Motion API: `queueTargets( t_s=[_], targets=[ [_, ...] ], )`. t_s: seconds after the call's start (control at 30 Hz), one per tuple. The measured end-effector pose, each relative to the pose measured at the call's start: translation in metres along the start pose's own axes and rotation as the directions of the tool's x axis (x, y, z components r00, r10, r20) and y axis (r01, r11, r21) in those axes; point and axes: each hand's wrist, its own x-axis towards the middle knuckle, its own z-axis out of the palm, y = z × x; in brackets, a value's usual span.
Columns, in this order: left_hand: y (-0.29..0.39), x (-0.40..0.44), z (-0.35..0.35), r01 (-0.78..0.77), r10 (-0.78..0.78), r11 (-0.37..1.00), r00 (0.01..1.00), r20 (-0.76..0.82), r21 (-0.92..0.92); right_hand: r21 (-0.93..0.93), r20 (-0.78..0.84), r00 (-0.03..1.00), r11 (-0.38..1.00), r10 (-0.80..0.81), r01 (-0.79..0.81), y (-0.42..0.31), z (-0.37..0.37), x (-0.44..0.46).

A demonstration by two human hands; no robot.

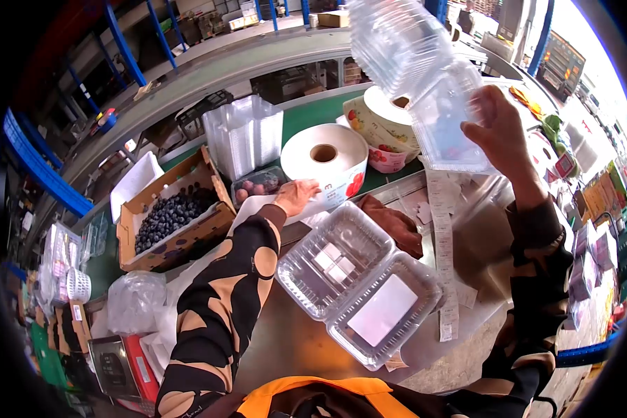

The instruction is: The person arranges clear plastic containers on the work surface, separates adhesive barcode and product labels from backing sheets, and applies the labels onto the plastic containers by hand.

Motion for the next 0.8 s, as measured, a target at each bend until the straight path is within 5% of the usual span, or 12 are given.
queueTargets(
  t_s=[0.07, 0.13, 0.2, 0.27, 0.33, 0.4, 0.47, 0.57, 0.6, 0.67, 0.77, 0.8],
  targets=[
    [0.015, -0.007, 0.004, -0.154, 0.152, 0.988, 0.968, -0.201, 0.005, -0.119, 0.055, 0.986, 0.981, 0.158, -0.150, 0.038, 0.007, 0.019],
    [0.014, -0.005, 0.004, -0.224, 0.208, 0.975, 0.918, -0.337, -0.009, 0.175, 0.075, 0.983, 0.968, 0.168, -0.179, 0.028, 0.037, 0.029],
    [0.006, -0.016, 0.005, -0.193, 0.180, 0.981, 0.927, -0.330, -0.008, 0.258, 0.066, 0.982, 0.948, 0.178, -0.189, 0.018, 0.062, 0.036],
    [-0.003, -0.037, 0.009, -0.134, 0.134, 0.991, 0.968, -0.211, 0.012, 0.180, 0.092, 0.994, 0.980, 0.063, -0.079, 0.011, 0.077, 0.044],
    [-0.026, -0.062, 0.022, -0.220, 0.221, 0.975, 0.929, -0.298, 0.039, 0.160, 0.100, 0.994, 0.986, -0.051, 0.034, 0.002, 0.090, 0.052],
    [-0.029, -0.100, 0.006, -0.009, 0.024, 0.998, 0.961, -0.275, 0.055, 0.183, 0.109, 0.966, 0.959, -0.236, 0.214, 0.001, 0.108, 0.070],
    [0.003, -0.163, -0.032, 0.077, -0.147, 0.986, 0.832, -0.535, -0.151, 0.072, 0.025, 0.965, 0.963, -0.262, 0.259, -0.032, 0.151, 0.059],
    [0.090, -0.269, -0.075, 0.310, -0.613, 0.790, 0.373, -0.696, -0.529, 0.131, 0.047, 0.914, 0.909, -0.404, 0.395, -0.109, 0.226, 0.040],
    [0.054, -0.304, -0.020, -0.017, -0.716, 0.680, 0.200, -0.669, -0.733, 0.129, 0.126, 0.888, 0.895, -0.442, 0.427, -0.145, 0.244, 0.039],
    [0.112, -0.370, -0.035, 0.145, -0.748, 0.663, 0.112, -0.654, -0.734, 0.080, 0.194, 0.798, 0.820, -0.570, 0.566, -0.199, 0.292, 0.041],
    [0.160, -0.455, -0.008, 0.101, -0.898, 0.439, 0.081, -0.432, -0.893, 0.204, 0.259, 0.640, 0.689, -0.724, 0.696, -0.278, 0.380, 0.029],
    [0.170, -0.481, 0.001, 0.225, -0.915, 0.402, 0.066, -0.398, -0.888, 0.231, 0.296, 0.588, 0.654, -0.753, 0.721, -0.302, 0.413, 0.021]
  ],
)
